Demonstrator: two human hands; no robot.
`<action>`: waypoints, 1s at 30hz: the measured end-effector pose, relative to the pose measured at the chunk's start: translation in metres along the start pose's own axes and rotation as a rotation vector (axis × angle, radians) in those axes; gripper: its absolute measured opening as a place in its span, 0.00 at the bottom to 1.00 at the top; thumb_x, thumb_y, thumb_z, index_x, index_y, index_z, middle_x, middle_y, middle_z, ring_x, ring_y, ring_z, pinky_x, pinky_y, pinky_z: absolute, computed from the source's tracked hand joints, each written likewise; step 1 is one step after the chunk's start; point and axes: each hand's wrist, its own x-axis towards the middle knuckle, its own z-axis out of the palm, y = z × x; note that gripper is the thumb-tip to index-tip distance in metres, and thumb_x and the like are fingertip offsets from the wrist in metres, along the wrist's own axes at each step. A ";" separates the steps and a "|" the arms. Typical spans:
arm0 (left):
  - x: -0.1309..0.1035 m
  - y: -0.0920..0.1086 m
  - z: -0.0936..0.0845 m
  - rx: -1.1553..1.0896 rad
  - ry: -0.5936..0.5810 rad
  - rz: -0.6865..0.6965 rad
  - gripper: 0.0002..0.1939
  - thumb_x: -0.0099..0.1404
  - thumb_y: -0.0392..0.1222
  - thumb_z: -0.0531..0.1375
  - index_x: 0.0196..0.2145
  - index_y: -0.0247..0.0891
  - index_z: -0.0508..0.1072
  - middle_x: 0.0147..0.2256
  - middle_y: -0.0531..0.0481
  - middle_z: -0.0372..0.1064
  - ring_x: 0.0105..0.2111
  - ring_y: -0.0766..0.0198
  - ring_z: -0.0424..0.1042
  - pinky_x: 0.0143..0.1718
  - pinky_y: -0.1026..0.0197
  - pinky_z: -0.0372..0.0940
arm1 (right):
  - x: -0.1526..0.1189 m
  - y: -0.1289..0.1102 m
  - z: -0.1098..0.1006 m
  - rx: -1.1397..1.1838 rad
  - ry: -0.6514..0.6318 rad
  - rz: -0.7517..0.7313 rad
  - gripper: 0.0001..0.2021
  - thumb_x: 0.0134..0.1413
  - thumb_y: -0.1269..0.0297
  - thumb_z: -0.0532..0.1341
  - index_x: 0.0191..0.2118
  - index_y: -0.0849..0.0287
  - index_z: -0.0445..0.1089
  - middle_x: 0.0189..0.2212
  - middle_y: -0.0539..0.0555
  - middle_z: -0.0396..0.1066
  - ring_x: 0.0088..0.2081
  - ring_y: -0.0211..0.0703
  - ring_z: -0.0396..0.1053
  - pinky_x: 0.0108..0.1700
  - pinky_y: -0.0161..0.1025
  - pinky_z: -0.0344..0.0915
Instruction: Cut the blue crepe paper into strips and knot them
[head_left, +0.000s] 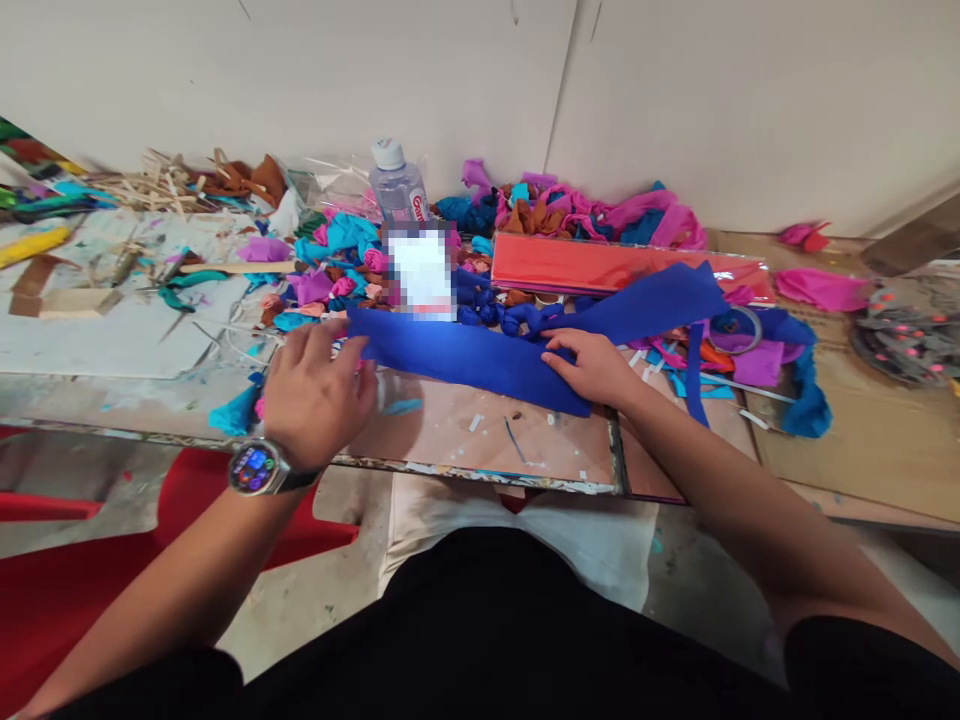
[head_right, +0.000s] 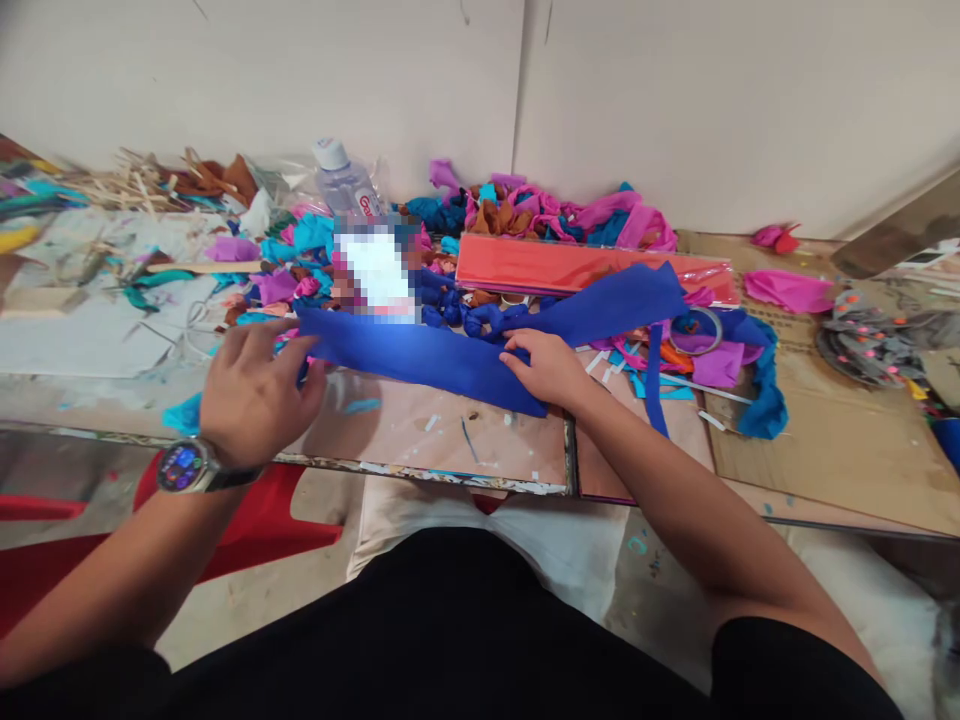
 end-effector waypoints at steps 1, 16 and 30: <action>0.005 0.010 -0.001 -0.035 -0.006 0.038 0.18 0.72 0.42 0.59 0.56 0.33 0.77 0.61 0.33 0.69 0.61 0.39 0.67 0.61 0.39 0.65 | 0.000 0.000 0.000 0.016 -0.003 -0.008 0.10 0.66 0.60 0.61 0.42 0.58 0.80 0.54 0.61 0.80 0.55 0.57 0.77 0.58 0.50 0.69; 0.080 0.136 0.032 -0.299 -0.338 0.683 0.19 0.76 0.45 0.58 0.59 0.34 0.71 0.55 0.41 0.73 0.54 0.50 0.72 0.53 0.49 0.69 | -0.007 0.007 -0.004 0.133 -0.141 -0.137 0.08 0.66 0.60 0.63 0.42 0.58 0.78 0.46 0.57 0.82 0.47 0.50 0.80 0.51 0.45 0.71; 0.043 0.131 0.054 -0.372 -0.401 0.750 0.32 0.71 0.38 0.58 0.71 0.33 0.62 0.72 0.40 0.57 0.70 0.44 0.59 0.65 0.42 0.63 | 0.000 0.025 -0.006 -0.072 0.098 -0.047 0.11 0.67 0.58 0.63 0.47 0.58 0.77 0.61 0.66 0.74 0.64 0.58 0.72 0.64 0.54 0.68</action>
